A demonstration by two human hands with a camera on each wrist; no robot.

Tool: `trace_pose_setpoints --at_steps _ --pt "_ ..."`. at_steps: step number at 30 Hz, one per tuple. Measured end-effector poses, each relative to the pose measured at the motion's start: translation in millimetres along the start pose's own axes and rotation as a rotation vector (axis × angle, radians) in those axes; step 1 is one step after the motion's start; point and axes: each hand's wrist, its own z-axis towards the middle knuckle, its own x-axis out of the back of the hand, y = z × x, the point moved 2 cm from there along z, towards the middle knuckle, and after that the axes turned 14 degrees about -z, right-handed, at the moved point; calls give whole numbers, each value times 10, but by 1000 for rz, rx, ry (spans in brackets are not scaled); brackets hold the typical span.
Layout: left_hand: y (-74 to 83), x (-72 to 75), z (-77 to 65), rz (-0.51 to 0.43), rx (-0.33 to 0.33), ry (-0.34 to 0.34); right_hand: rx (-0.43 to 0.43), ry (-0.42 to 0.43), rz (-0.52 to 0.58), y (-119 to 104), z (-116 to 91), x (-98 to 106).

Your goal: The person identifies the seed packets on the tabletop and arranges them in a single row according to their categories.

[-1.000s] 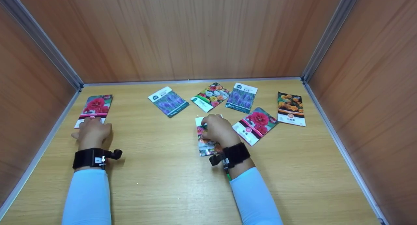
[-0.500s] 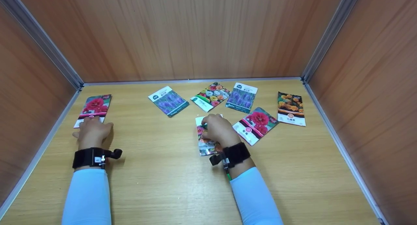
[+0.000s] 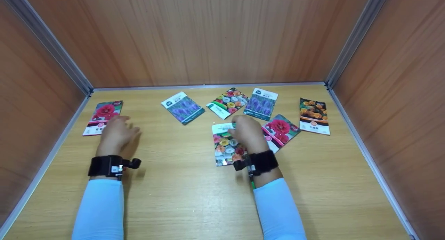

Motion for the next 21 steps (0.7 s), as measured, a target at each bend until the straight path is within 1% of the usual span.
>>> trace_pose_setpoints --at_steps 2,5,8,11,13,15,18,21 --pt "113 -136 -9 13 -57 -50 -49 -13 8 165 -7 67" --pt "242 -299 -23 58 -108 -105 -108 -17 -9 436 -17 147" --pt "301 -394 -30 103 -133 -115 -186 10 -30 722 -35 194" --pt "299 -428 -29 135 -129 -101 -298 33 -32 991 -74 229" --pt "288 -434 -22 140 -120 -95 -376 25 -17 1150 -105 251" --pt "281 -437 -18 136 -110 -93 -432 -1 1 1277 -135 268" --pt "282 -438 -19 146 -108 -93 -479 -46 37 1409 -171 284" --pt "284 -439 -25 165 -105 -86 -482 -74 61 1467 -199 294"
